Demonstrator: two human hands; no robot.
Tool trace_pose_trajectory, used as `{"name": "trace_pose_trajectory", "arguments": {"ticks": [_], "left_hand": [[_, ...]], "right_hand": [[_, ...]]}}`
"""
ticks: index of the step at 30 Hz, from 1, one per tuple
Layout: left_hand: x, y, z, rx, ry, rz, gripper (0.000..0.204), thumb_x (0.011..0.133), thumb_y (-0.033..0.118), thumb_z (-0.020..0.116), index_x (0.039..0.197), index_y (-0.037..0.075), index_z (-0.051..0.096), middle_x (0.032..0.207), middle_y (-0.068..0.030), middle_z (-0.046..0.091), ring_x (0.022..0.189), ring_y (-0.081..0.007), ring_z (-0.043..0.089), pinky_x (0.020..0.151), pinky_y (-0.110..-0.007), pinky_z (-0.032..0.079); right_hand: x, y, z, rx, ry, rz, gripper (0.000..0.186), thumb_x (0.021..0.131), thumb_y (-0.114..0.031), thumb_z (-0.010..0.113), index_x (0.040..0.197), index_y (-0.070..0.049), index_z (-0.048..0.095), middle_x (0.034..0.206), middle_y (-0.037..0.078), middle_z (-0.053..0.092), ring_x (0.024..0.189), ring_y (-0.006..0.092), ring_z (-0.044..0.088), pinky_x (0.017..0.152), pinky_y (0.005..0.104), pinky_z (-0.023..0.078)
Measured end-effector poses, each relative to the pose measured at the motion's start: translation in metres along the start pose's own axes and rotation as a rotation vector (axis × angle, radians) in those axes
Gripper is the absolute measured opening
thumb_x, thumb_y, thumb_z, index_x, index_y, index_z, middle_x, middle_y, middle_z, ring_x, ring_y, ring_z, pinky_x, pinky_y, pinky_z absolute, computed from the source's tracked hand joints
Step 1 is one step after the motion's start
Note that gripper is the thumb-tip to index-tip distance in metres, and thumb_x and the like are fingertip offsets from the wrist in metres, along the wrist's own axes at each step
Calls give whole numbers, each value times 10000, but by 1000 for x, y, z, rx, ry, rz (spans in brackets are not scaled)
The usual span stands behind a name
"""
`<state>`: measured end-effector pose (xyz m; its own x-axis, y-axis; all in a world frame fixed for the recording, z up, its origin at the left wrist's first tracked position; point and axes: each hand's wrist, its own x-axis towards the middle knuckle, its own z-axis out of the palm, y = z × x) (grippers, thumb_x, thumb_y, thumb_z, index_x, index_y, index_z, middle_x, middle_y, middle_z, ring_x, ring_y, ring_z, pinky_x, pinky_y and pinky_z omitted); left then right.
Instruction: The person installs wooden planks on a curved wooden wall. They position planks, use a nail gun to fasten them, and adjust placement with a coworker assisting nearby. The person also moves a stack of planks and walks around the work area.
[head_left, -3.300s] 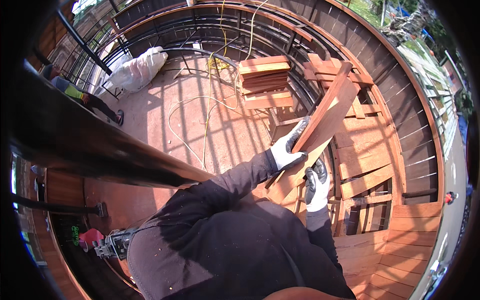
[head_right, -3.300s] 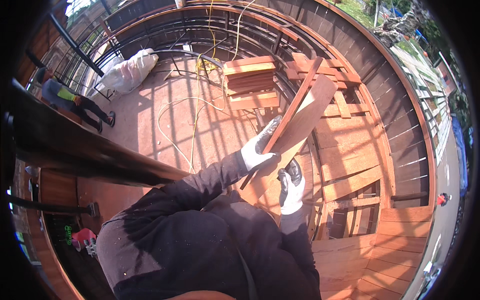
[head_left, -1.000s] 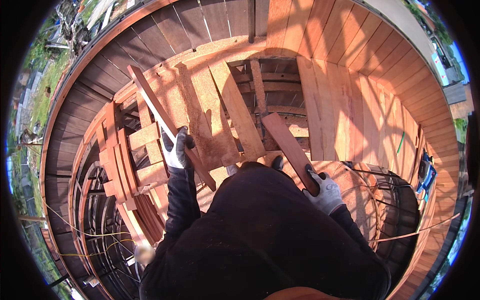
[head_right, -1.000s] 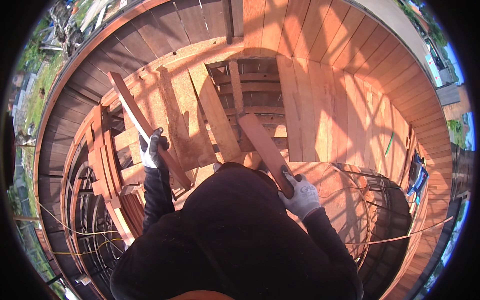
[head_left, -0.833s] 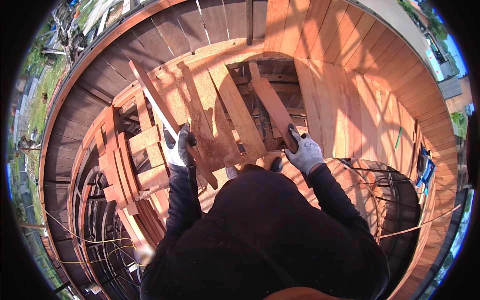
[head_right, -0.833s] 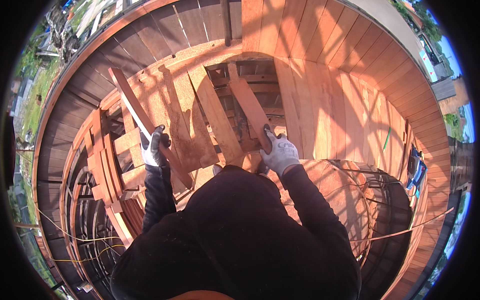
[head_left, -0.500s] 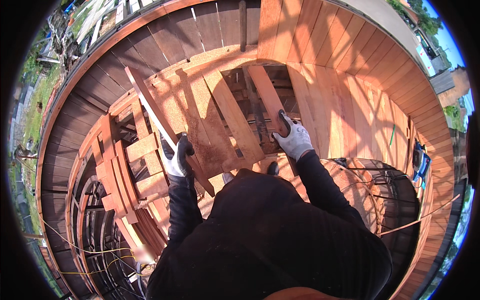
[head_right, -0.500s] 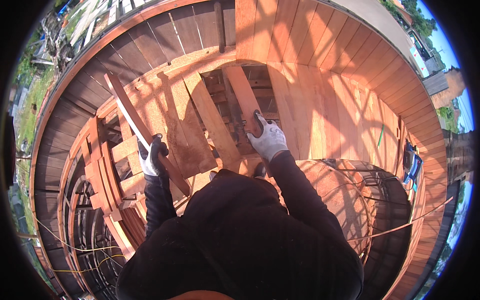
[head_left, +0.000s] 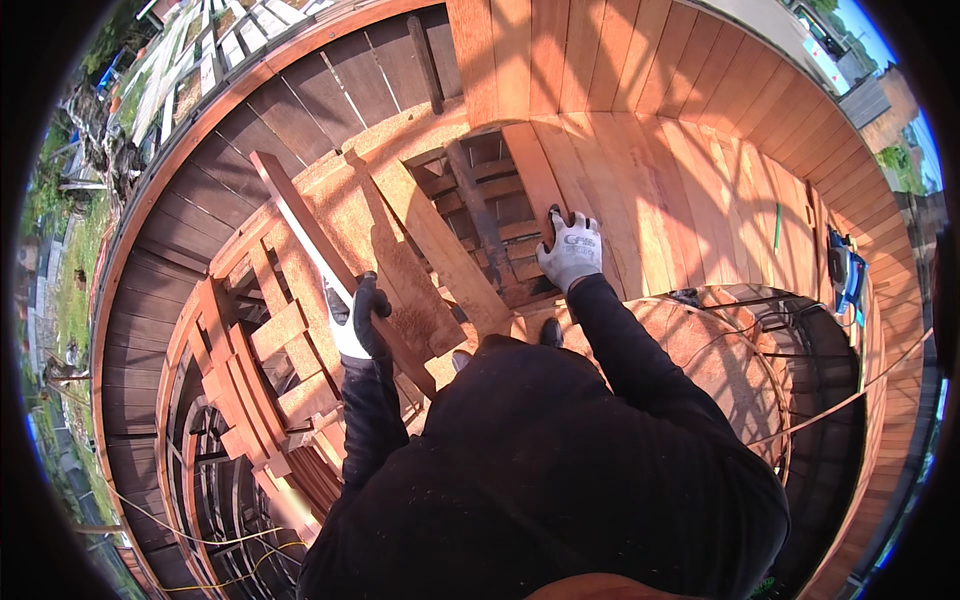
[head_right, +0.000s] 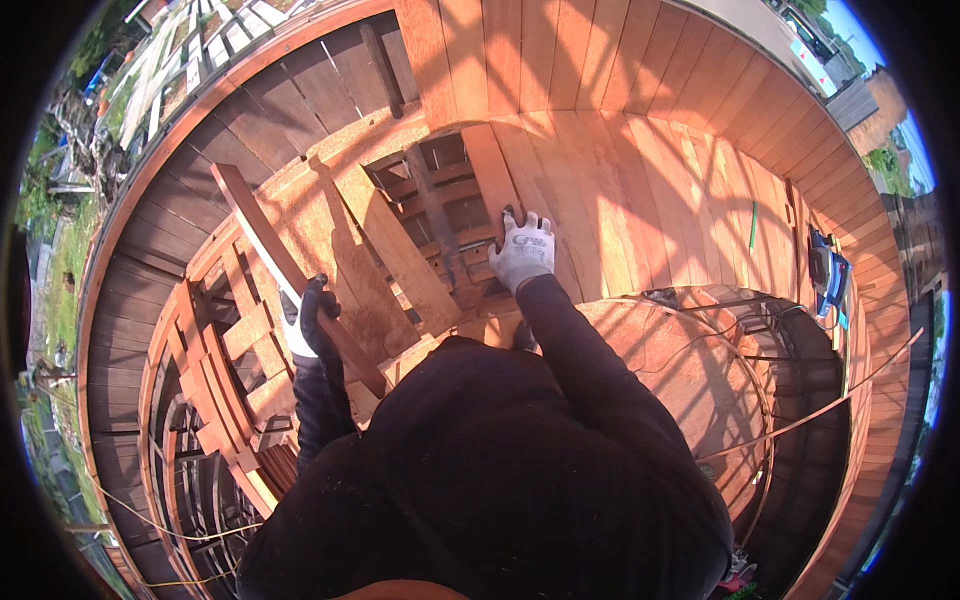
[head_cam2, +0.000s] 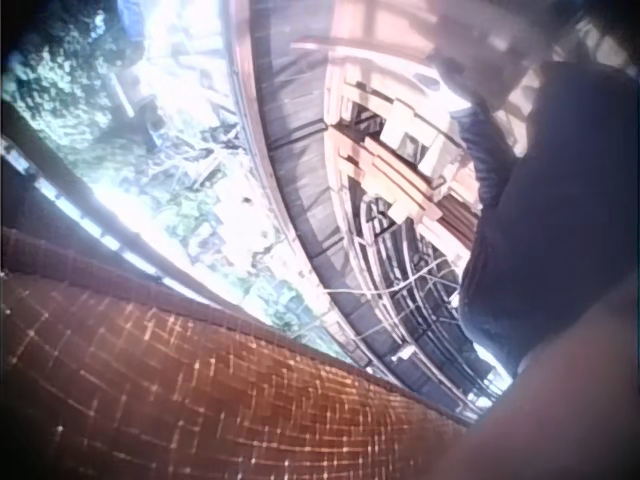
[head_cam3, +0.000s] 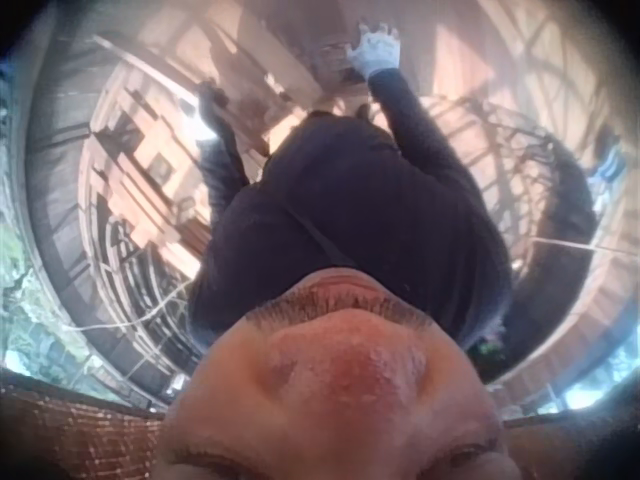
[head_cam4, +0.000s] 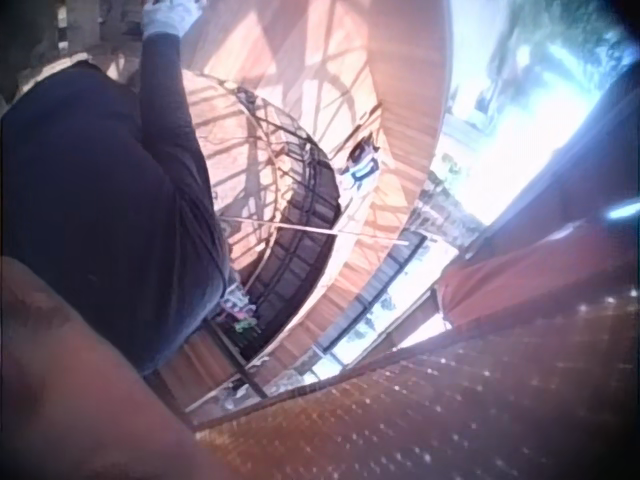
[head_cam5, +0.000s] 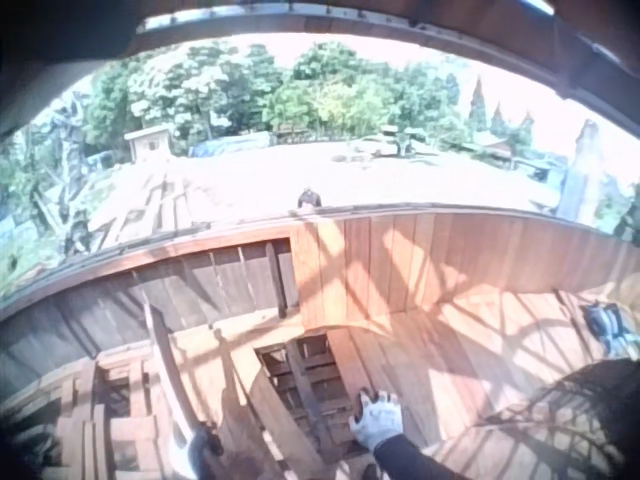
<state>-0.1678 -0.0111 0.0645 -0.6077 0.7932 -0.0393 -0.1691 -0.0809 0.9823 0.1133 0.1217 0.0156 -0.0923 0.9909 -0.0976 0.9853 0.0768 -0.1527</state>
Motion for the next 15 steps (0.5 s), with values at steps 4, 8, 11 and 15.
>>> {"name": "trace_pose_trajectory", "arguments": {"ticks": [4, 8, 11, 15], "left_hand": [[-3, -7, 1, -24, -18, -10, 308, 888, 133, 616, 1159, 27, 514, 637, -34, 522, 540, -133, 489, 520, -279, 419], [-4, -10, 1, -24, -24, -12, 311, 884, 137, 621, 1154, 27, 514, 637, -36, 524, 540, -135, 488, 520, -279, 418], [-5, -2, 10, -2, -5, -44, 290, 883, 145, 625, 1129, 29, 523, 635, -38, 526, 539, -137, 488, 517, -280, 418], [-6, -4, 10, -24, -15, 6, 285, 888, 163, 630, 1114, 17, 534, 644, -45, 535, 543, -138, 492, 516, -281, 421]], "right_hand": [[-3, 7, 11, 5, 63, -30, 637, 827, -388, 617, 1395, -137, 475, 1350, 197, 437, 1248, 382, 423, 1026, 474, 390], [3, 6, 14, -2, 113, -60, 626, 825, -373, 614, 1384, -129, 474, 1352, 199, 432, 1229, 381, 429, 1009, 471, 394], [13, 6, 21, -15, 130, -44, 623, 811, -361, 621, 1371, -122, 484, 1349, 193, 438, 1242, 381, 409, 1000, 504, 382], [14, 5, 33, 1, 135, -46, 630, 791, -368, 636, 1357, -124, 505, 1362, 177, 441, 1302, 381, 356, 1064, 569, 291]]}}
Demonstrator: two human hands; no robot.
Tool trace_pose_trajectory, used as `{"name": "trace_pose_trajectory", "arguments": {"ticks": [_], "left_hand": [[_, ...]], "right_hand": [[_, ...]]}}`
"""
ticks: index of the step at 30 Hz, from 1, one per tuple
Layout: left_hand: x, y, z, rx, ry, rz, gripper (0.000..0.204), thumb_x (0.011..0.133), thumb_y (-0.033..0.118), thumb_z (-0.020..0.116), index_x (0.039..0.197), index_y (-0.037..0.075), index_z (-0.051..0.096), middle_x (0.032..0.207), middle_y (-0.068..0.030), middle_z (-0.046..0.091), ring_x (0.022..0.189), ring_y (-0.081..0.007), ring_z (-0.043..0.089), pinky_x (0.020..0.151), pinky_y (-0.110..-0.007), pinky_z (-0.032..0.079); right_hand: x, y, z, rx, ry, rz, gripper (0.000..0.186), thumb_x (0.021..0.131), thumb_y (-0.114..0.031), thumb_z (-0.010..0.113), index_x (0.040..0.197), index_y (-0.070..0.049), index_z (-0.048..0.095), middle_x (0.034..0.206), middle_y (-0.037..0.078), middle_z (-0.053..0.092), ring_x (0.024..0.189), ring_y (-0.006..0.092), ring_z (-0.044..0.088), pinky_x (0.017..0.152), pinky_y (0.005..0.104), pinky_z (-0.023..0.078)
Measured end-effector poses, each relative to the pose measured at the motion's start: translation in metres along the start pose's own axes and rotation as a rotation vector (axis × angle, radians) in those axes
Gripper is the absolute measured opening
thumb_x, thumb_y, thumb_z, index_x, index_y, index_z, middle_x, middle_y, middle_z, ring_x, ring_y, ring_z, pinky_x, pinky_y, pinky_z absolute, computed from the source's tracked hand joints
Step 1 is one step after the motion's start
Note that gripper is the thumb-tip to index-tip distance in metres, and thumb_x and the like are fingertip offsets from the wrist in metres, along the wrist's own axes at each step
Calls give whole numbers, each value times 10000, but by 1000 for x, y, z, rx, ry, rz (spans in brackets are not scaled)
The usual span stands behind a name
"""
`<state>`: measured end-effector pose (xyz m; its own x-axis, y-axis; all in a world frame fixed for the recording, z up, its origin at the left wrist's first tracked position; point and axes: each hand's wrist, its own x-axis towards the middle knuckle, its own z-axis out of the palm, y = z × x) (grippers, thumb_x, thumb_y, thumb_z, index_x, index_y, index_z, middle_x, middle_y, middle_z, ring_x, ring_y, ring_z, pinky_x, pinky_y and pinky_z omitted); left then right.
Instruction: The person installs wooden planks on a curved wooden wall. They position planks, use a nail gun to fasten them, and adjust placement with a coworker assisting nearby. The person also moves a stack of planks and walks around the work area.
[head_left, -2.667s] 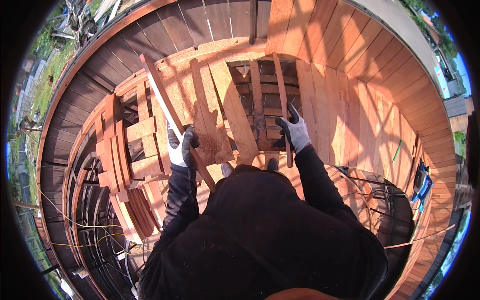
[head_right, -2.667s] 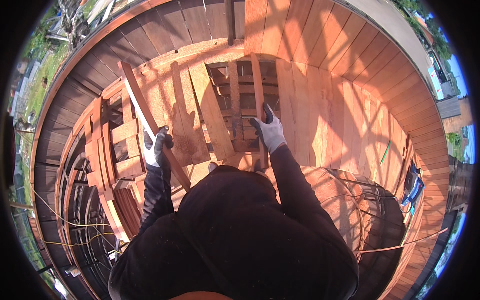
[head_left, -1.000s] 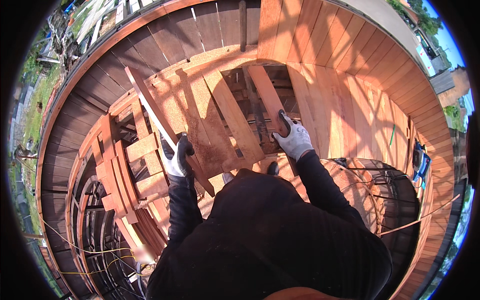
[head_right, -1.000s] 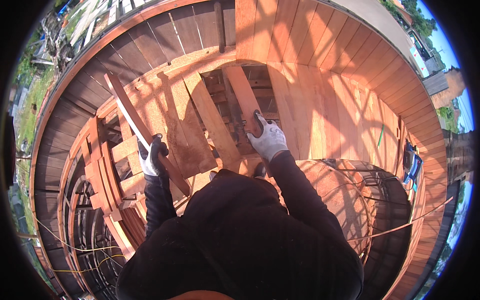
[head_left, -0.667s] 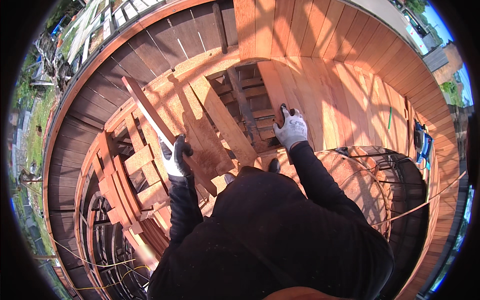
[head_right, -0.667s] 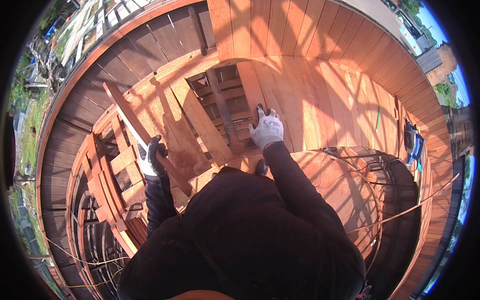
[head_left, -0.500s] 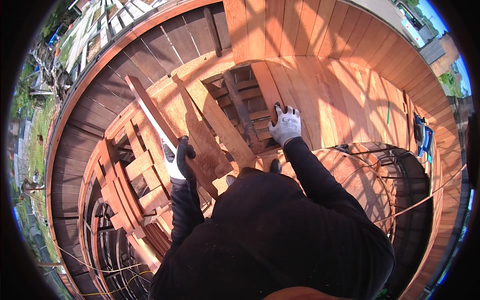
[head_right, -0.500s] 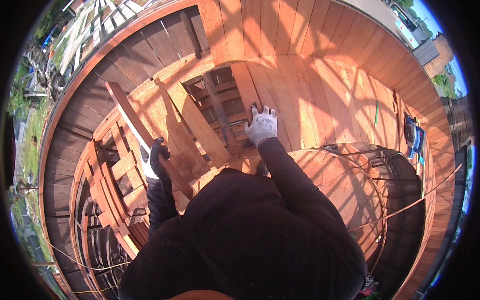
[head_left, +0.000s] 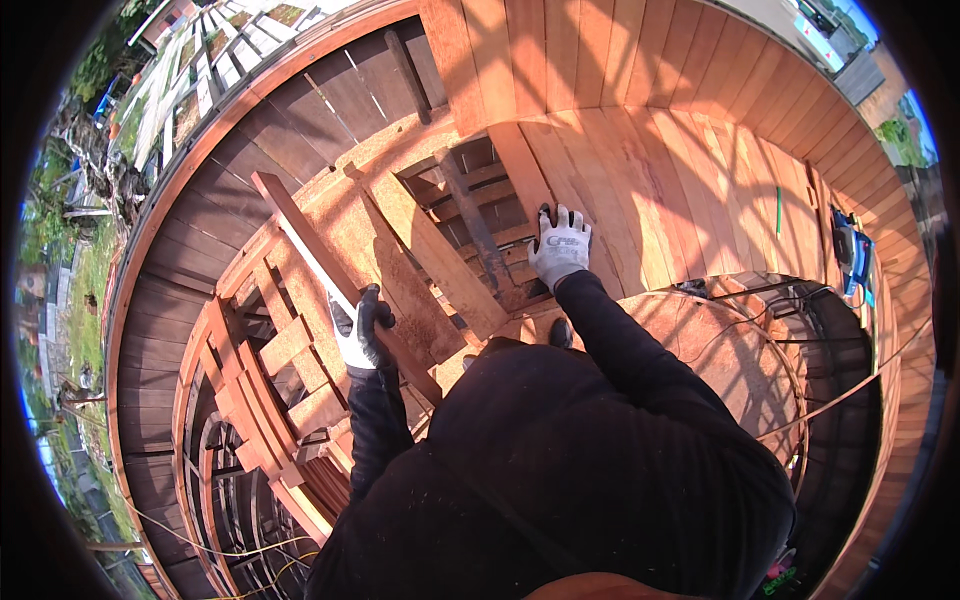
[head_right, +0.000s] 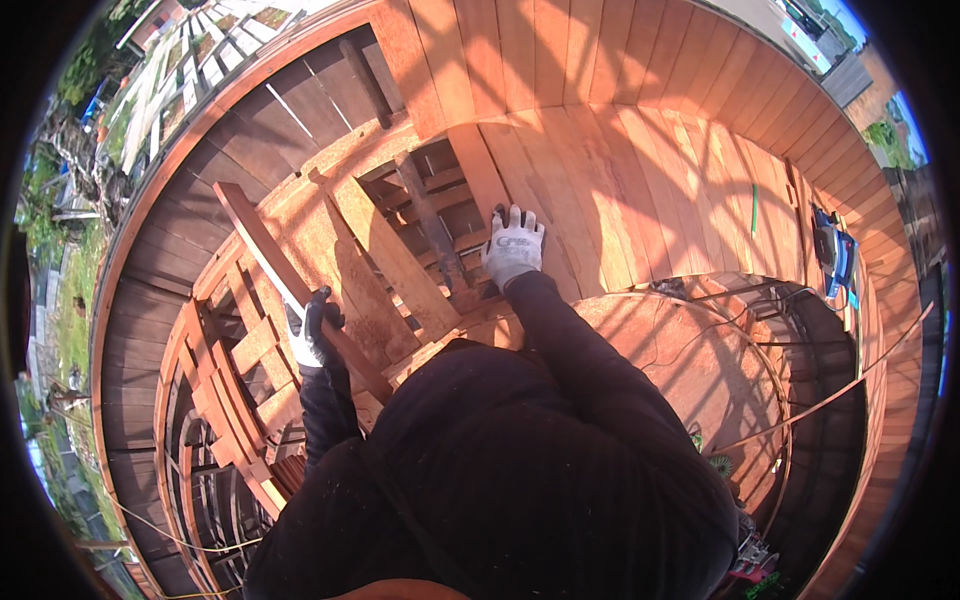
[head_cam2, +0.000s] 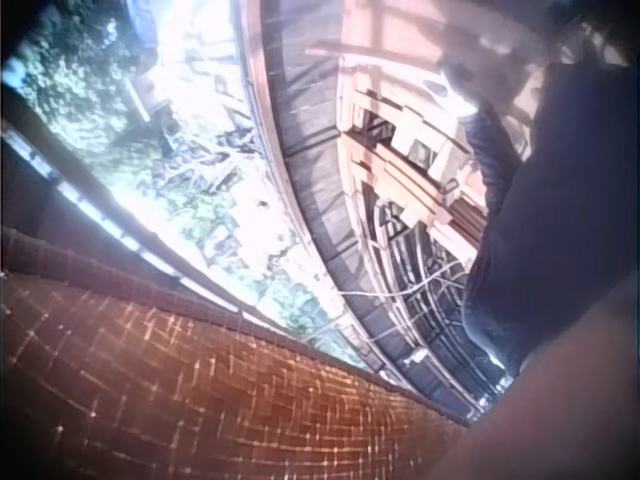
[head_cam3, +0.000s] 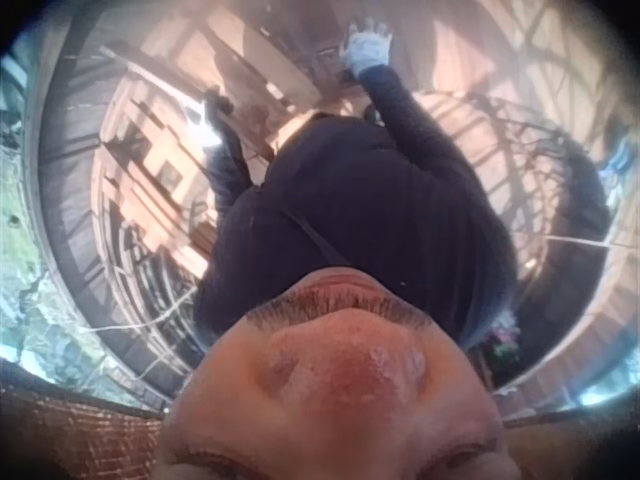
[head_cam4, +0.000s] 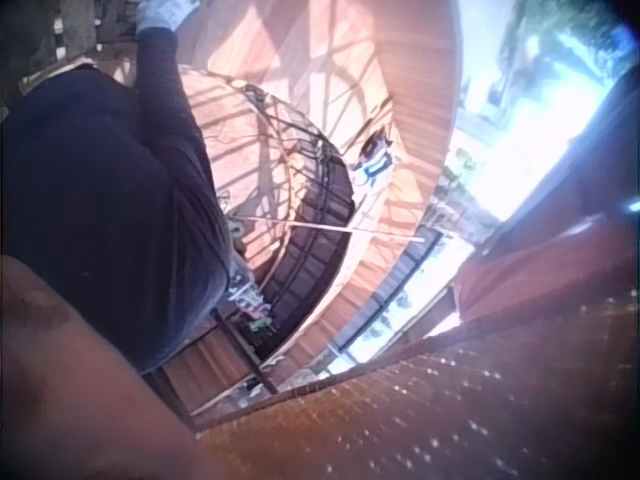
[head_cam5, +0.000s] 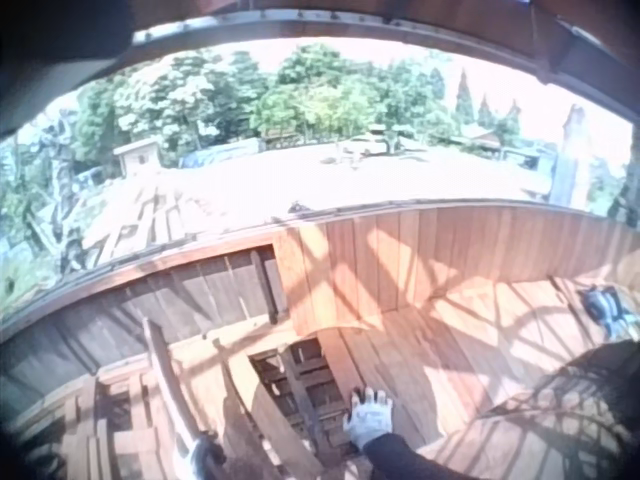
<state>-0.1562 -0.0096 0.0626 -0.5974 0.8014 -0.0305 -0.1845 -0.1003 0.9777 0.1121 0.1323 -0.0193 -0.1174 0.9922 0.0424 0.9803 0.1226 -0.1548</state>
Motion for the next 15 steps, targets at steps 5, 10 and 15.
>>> {"name": "trace_pose_trajectory", "arguments": {"ticks": [5, 10, 15], "left_hand": [[-1, -7, -4, -25, 0, 41, 303, 901, 194, 632, 1111, -7, 549, 676, -61, 571, 561, -143, 519, 524, -278, 442], [-2, -7, -3, -16, -11, 26, 318, 912, 204, 626, 1131, -16, 554, 709, -74, 596, 587, -148, 543, 534, -279, 459], [-6, -5, 4, -17, -24, 57, 308, 912, 194, 626, 1127, -10, 542, 708, -70, 587, 578, -145, 534, 529, -279, 453]], "right_hand": [[-2, 0, -7, -96, 36, -27, 636, 806, -374, 619, 1374, -119, 489, 1451, 161, 374, 1395, 386, 251, 1130, 599, 158], [3, 1, 2, -44, -26, 74, 649, 848, -367, 581, 1437, -151, 416, 1524, 165, 301, 1435, 394, 194, 1131, 647, 93], [9, -3, 2, -48, -73, -30, 616, 887, -295, 538, 1476, -224, 371, 1567, 141, 250, 1451, 393, 181, 1131, 658, 73]]}}
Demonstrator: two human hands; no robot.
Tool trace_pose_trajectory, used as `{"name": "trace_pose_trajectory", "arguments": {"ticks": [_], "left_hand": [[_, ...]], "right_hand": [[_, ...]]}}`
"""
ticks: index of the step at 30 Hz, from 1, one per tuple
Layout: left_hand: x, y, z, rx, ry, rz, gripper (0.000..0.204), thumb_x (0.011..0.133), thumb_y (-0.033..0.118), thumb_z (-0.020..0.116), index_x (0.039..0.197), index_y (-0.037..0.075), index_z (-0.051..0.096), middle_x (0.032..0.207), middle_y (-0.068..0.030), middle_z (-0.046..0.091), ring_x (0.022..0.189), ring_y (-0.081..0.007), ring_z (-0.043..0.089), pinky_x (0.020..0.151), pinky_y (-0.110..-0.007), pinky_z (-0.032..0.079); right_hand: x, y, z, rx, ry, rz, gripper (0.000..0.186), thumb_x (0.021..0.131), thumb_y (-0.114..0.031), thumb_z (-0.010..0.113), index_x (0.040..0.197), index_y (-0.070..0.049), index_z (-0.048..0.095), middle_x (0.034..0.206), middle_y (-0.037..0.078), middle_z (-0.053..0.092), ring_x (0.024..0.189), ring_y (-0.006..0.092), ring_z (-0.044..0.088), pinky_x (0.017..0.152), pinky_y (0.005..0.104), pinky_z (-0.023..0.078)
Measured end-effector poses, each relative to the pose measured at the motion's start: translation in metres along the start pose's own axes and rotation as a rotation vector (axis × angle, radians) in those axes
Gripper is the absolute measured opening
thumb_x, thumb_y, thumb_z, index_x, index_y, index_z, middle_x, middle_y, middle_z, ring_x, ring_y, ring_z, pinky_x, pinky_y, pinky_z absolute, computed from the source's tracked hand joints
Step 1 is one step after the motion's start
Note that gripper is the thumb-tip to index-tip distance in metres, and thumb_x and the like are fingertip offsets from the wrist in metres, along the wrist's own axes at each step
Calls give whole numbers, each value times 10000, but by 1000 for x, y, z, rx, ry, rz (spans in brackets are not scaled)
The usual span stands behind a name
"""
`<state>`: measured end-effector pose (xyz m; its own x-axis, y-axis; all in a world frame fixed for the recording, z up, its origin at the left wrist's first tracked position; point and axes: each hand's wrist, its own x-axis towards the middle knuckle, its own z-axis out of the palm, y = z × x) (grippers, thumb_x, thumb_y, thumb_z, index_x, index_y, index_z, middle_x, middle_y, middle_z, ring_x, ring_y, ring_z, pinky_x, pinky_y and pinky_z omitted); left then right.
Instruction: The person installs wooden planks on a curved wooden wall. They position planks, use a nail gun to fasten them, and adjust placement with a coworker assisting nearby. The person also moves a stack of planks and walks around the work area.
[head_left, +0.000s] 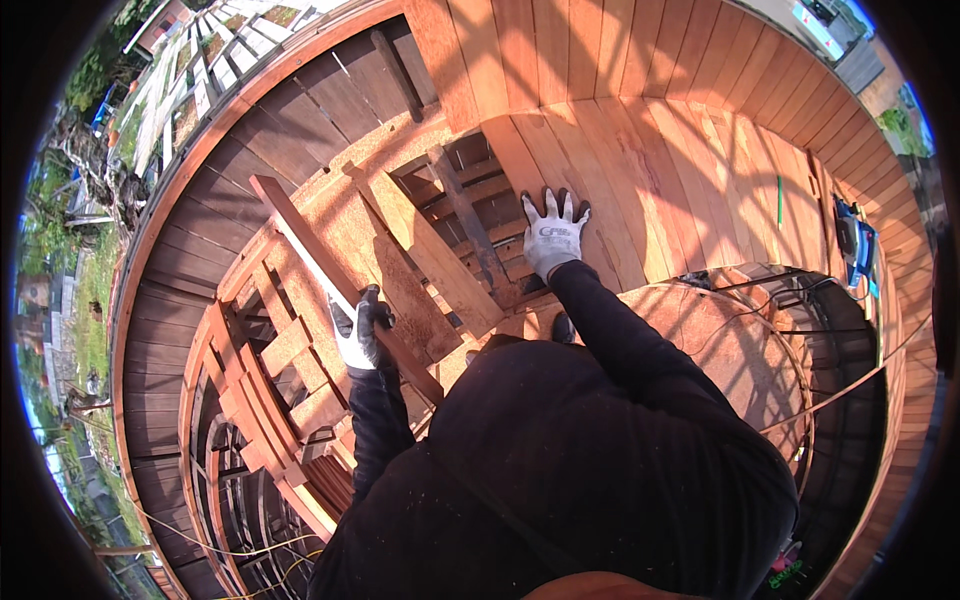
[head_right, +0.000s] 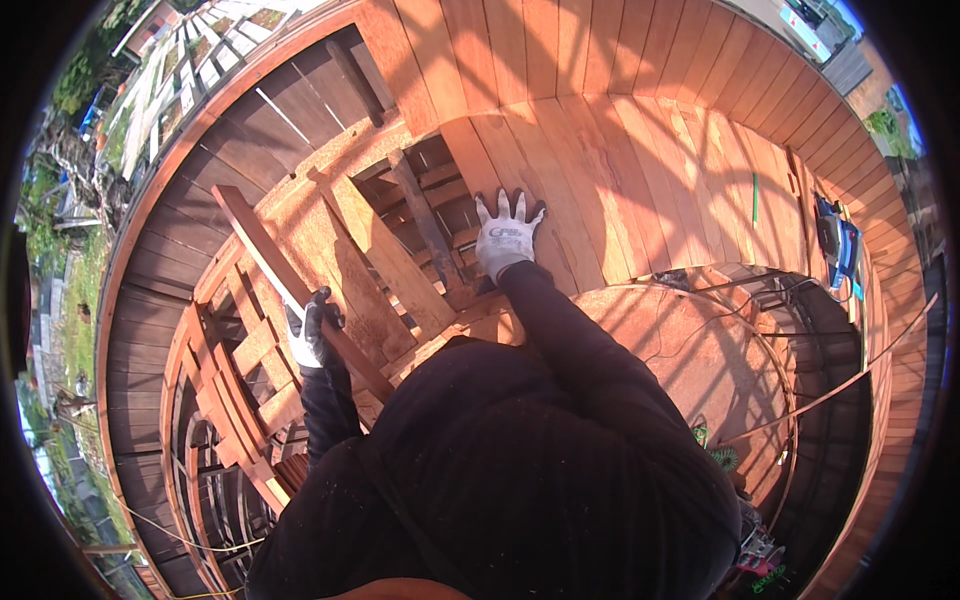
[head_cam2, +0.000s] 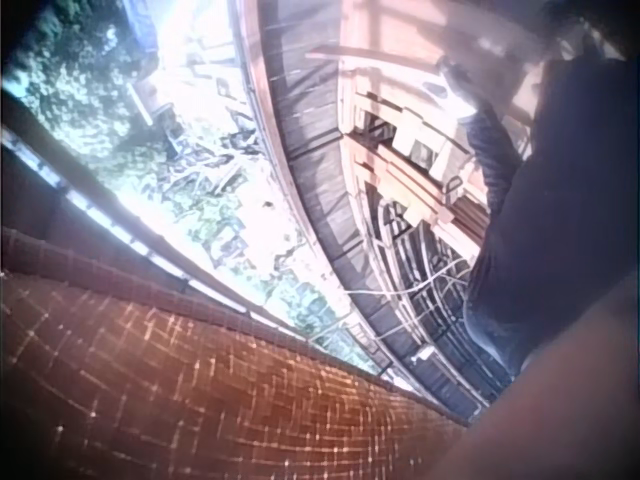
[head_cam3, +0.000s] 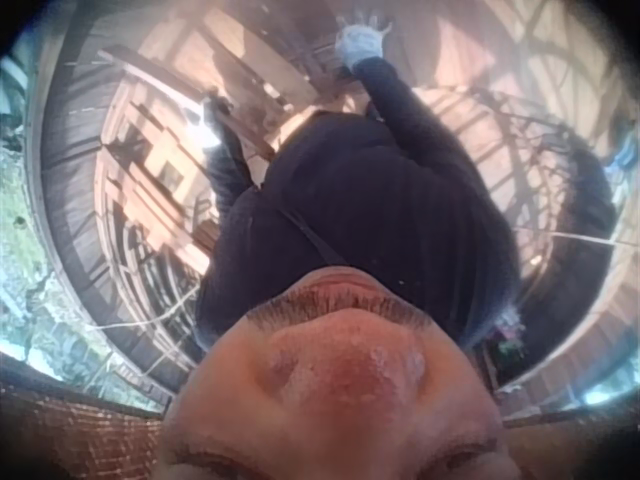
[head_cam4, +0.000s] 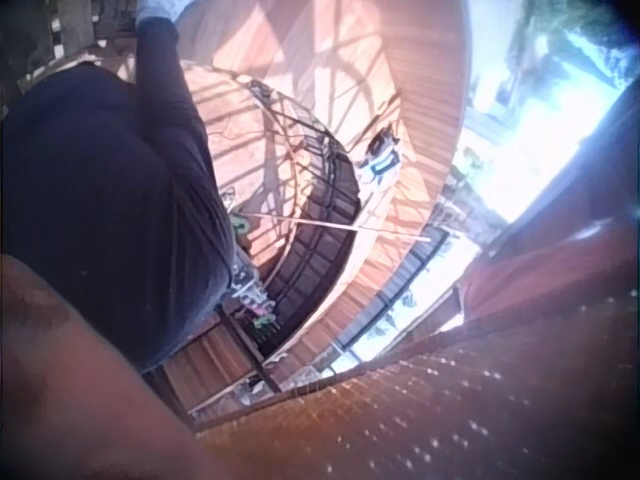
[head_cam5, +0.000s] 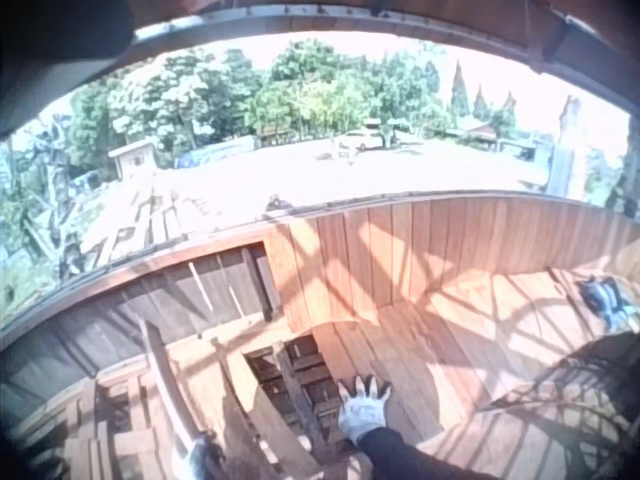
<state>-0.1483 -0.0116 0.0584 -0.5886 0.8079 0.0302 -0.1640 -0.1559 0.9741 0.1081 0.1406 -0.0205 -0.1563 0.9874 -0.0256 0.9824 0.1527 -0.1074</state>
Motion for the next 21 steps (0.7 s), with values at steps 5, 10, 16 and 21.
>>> {"name": "trace_pose_trajectory", "arguments": {"ticks": [5, 10, 16, 21], "left_hand": [[5, -5, 4, 2, -36, -78, 287, 895, 158, 633, 1110, -2, 531, 686, -51, 559, 557, -135, 507, 527, -280, 439], [-1, 4, 13, 22, -49, -73, 292, 884, 145, 635, 1108, -13, 533, 675, -44, 548, 550, -127, 492, 524, -277, 428], [-7, 5, 17, 19, 17, -50, 315, 905, 175, 619, 1120, -45, 553, 726, -76, 587, 585, -148, 526, 548, -272, 456], [4, 3, 2, 46, -34, -106, 379, 938, 226, 600, 1256, 58, 480, 927, -122, 643, 612, -142, 575, 508, -267, 472]], "right_hand": [[22, -3, -2, -148, -92, -356, 592, 892, -229, 521, 1471, -226, 399, 1585, 110, 233, 1475, 368, 137, 1135, 660, 59], [35, -12, 8, -45, -131, -161, 568, 908, -193, 443, 1466, -105, 394, 1604, 25, 211, 1486, 336, 116, 1119, 694, 41], [47, -12, 8, 39, -135, -104, 536, 904, -185, 463, 1435, -111, 448, 1599, 22, 223, 1486, 306, 133, 1147, 647, 25], [87, 92, -9, 1756, 294, 62, 297, 863, 69, 585, 1150, 26, 653, 1078, 92, 687, 988, 187, 660, 910, 272, 506]]}}
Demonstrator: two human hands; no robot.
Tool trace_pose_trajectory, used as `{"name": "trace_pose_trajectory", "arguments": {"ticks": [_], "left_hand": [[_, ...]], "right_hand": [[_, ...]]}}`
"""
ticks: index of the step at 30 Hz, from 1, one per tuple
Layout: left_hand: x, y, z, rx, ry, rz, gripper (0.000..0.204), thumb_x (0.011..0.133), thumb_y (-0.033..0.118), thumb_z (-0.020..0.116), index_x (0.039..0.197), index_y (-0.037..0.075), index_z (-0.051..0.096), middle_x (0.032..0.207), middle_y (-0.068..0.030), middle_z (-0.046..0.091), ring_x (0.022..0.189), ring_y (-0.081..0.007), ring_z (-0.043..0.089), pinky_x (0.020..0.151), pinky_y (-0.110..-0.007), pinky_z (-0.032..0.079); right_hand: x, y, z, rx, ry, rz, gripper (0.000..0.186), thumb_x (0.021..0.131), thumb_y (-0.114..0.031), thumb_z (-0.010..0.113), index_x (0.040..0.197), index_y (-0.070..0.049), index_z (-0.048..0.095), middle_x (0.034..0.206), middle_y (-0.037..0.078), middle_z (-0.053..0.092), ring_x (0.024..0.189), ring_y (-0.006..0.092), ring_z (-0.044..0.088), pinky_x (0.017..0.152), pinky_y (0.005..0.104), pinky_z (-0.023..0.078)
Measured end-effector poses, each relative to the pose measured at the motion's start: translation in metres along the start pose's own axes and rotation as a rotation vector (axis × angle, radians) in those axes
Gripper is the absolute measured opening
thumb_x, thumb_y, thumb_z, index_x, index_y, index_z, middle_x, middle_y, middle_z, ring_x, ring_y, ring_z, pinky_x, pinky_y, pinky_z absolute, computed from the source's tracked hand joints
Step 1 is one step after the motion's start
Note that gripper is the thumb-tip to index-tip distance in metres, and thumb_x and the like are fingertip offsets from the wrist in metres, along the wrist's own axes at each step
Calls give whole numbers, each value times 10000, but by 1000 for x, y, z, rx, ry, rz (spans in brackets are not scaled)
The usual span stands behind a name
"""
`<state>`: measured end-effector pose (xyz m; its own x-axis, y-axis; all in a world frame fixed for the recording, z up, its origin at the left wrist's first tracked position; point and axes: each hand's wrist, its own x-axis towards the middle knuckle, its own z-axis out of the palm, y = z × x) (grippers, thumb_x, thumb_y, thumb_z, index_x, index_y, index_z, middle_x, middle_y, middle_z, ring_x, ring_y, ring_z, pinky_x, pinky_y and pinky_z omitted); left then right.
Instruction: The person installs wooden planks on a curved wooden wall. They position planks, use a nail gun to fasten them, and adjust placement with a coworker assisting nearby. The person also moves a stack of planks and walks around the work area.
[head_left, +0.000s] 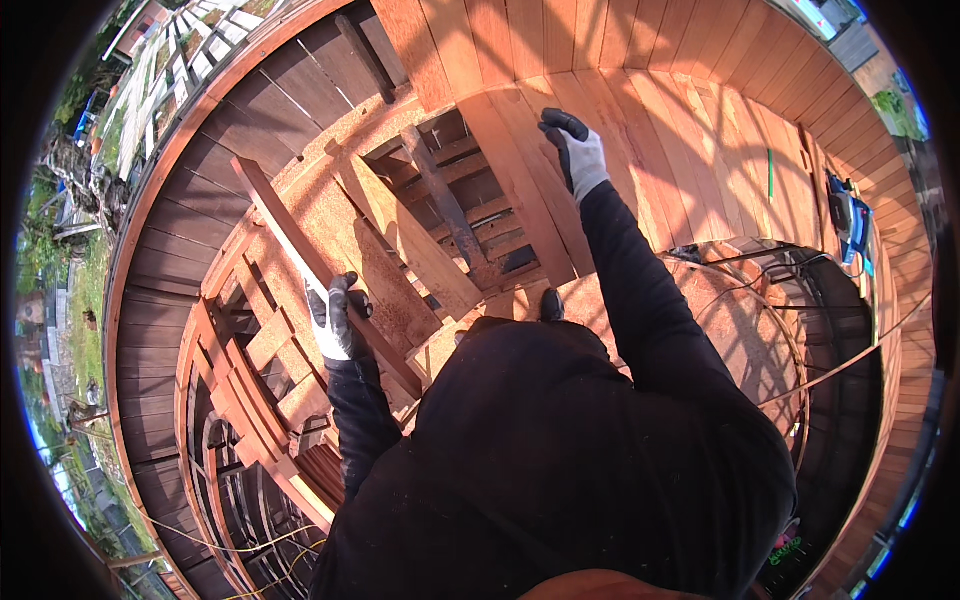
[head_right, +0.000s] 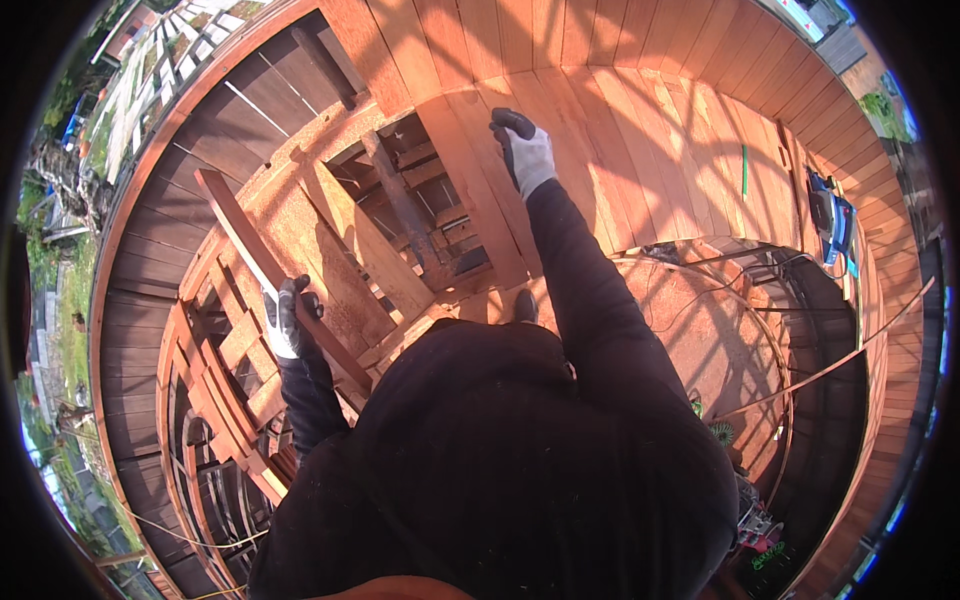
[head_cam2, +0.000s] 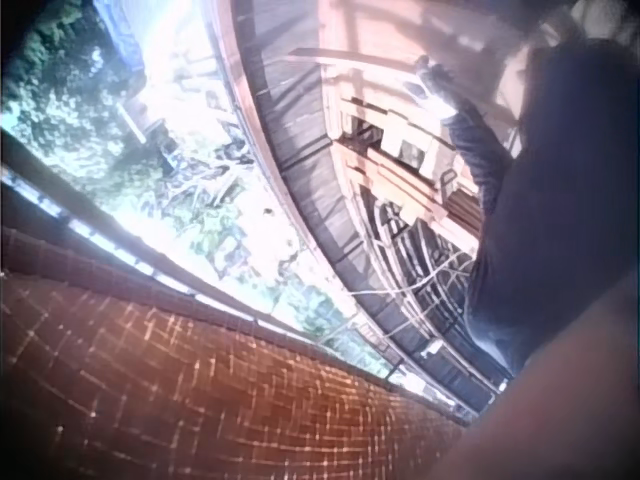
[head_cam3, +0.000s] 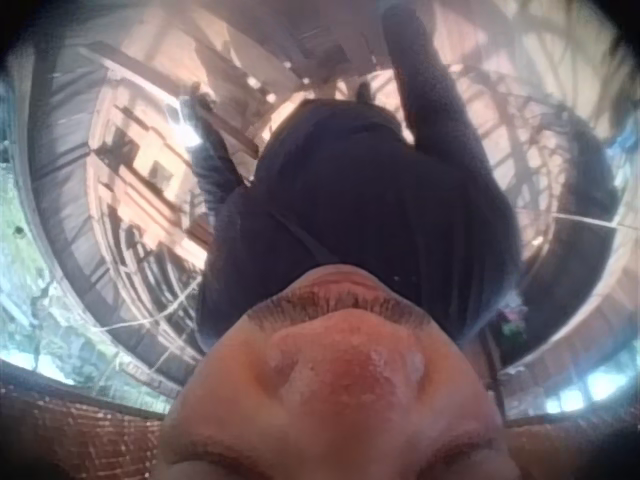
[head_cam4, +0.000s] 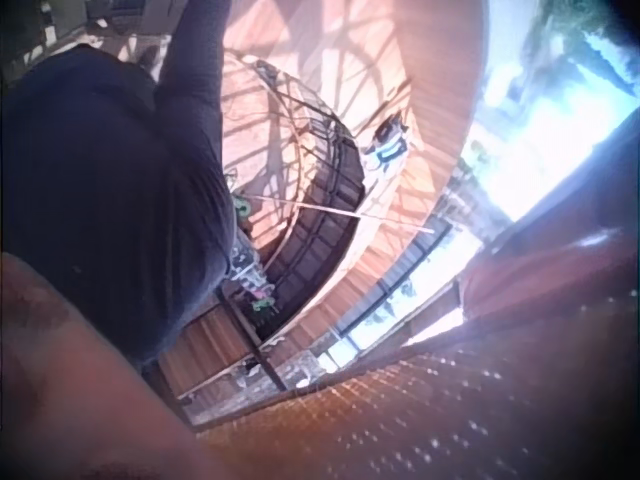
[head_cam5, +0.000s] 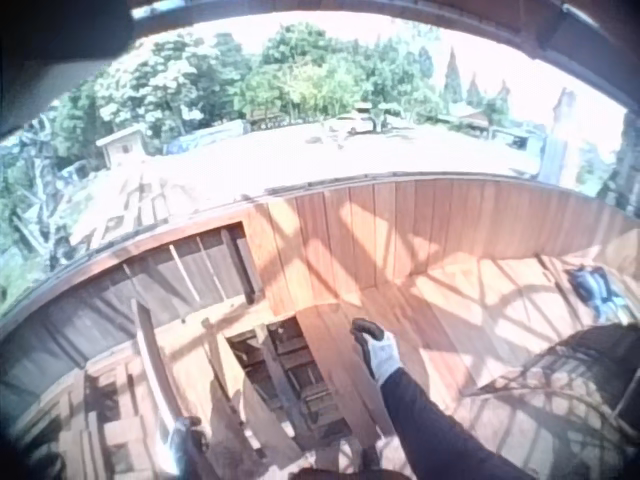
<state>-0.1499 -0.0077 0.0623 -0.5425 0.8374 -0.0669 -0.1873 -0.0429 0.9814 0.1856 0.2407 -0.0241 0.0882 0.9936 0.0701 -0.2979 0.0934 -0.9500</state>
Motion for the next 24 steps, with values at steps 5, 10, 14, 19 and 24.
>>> {"name": "trace_pose_trajectory", "arguments": {"ticks": [5, 10, 14, 19, 24], "left_hand": [[18, -5, 1, -105, -70, -104, 359, 982, 399, 506, 1184, 103, 490, 919, -118, 625, 606, -180, 598, 497, -295, 494], [43, -7, 68, 62, -12, -122, 273, 879, 227, 718, 1058, 78, 575, 827, -22, 609, 624, -117, 556, 558, -262, 456], [60, -36, 114, -46, -44, -89, 374, 784, 200, 822, 1008, 8, 592, 874, -48, 662, 715, -116, 610, 637, -261, 491], [65, -63, 155, 223, -52, -102, 410, 787, 256, 819, 998, -12, 591, 891, -85, 679, 744, -159, 632, 666, -291, 521], [93, -158, 151, 473, -35, -8, 400, 841, 302, 746, 1047, -19, 626, 911, -109, 699, 778, -172, 655, 688, -324, 523]], "right_hand": [[-11, -59, -137, -499, 160, -255, 263, 921, -33, 593, 1171, 27, 648, 1115, 103, 680, 959, 189, 669, 877, 284, 523], [-79, -61, -163, -516, 169, -134, 254, 906, -8, 594, 1150, 11, 661, 1090, 90, 695, 979, 153, 654, 889, 271, 508], [-80, -43, -176, -721, 135, -247, 263, 897, -21, 605, 1153, -8, 663, 1103, 101, 701, 1002, 165, 661, 903, 282, 504], [-67, -47, -173, -990, 86, -185, 322, 860, -120, 649, 1178, -70, 647, 1177, 130, 649, 1087, 274, 623, 946, 365, 499], [-62, -37, -169, -1468, 95, -242, 409, 803, -242, 686, 1196, -139, 637, 1215, 111, 607, 1161, 321, 529, 998, 437, 442]]}}
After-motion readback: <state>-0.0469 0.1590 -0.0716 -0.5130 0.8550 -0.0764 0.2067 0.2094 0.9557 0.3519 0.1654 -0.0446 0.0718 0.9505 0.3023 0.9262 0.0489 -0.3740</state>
